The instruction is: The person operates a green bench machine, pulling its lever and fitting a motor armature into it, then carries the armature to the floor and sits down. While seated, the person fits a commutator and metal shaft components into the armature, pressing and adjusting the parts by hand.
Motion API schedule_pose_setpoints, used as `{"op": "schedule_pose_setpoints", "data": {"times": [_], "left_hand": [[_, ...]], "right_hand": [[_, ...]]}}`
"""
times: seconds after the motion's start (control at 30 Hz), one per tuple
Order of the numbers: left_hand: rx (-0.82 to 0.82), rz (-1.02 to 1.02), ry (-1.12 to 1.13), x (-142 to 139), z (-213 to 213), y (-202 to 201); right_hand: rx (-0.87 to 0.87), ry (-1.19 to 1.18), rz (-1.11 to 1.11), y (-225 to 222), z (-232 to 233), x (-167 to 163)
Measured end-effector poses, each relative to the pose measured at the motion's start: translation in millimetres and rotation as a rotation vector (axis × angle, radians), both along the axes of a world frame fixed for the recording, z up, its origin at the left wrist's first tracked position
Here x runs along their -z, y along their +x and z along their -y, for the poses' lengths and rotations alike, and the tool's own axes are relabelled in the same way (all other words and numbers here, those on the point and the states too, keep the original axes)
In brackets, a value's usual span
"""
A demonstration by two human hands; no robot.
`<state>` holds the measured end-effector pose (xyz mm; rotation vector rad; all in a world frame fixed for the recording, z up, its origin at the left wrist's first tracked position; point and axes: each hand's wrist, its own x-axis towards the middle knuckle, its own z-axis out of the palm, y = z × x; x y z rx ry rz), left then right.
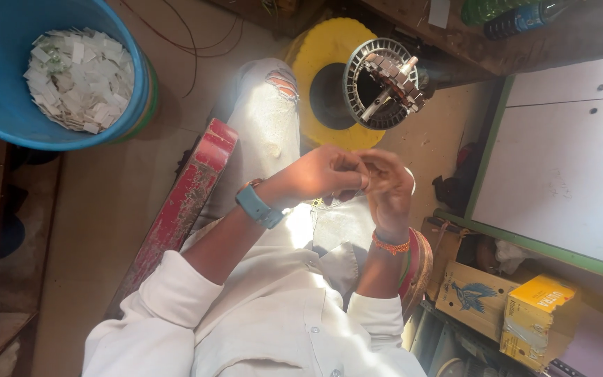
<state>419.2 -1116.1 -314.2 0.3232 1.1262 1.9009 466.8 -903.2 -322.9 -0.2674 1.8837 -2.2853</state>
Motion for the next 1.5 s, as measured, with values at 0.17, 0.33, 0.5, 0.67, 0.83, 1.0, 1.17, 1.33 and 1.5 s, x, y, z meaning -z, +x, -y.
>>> {"op": "schedule_pose_setpoints", "data": {"times": [0.17,0.33,0.5,0.67,0.83,1.0,1.17,1.33,1.5], "left_hand": [[0.033,-0.105,0.078,1,-4,9],[-0.159,-0.276,-0.034,22,-21,11],[-0.276,-0.409,-0.212,42,-25,-1],[-0.682,-0.775,-0.434,45,-36,-20],[-0.97,-0.613,-0.465,35,-54,-44],[-1.013,-0.599,-0.534,37,-53,-66],[-1.023,-0.67,-0.569,50,-50,-67],[-0.982,-0.608,-0.638,55,-59,-66],[-0.993,-0.715,-0.69,56,-61,-64]], "right_hand": [[-0.012,0.168,0.104,11,-34,0],[-0.075,0.469,-0.039,12,-51,-23],[-0.106,0.58,0.057,4,-53,-44],[-0.107,0.851,-0.048,-53,-52,-54],[-0.235,1.027,-0.425,-166,-41,-74],[-0.349,0.997,-0.321,-207,-19,-84],[-0.353,0.811,-0.125,-204,-20,-74],[-0.203,0.742,-0.091,-204,-24,-60],[-0.232,0.796,-0.253,-206,-20,-60]]}}
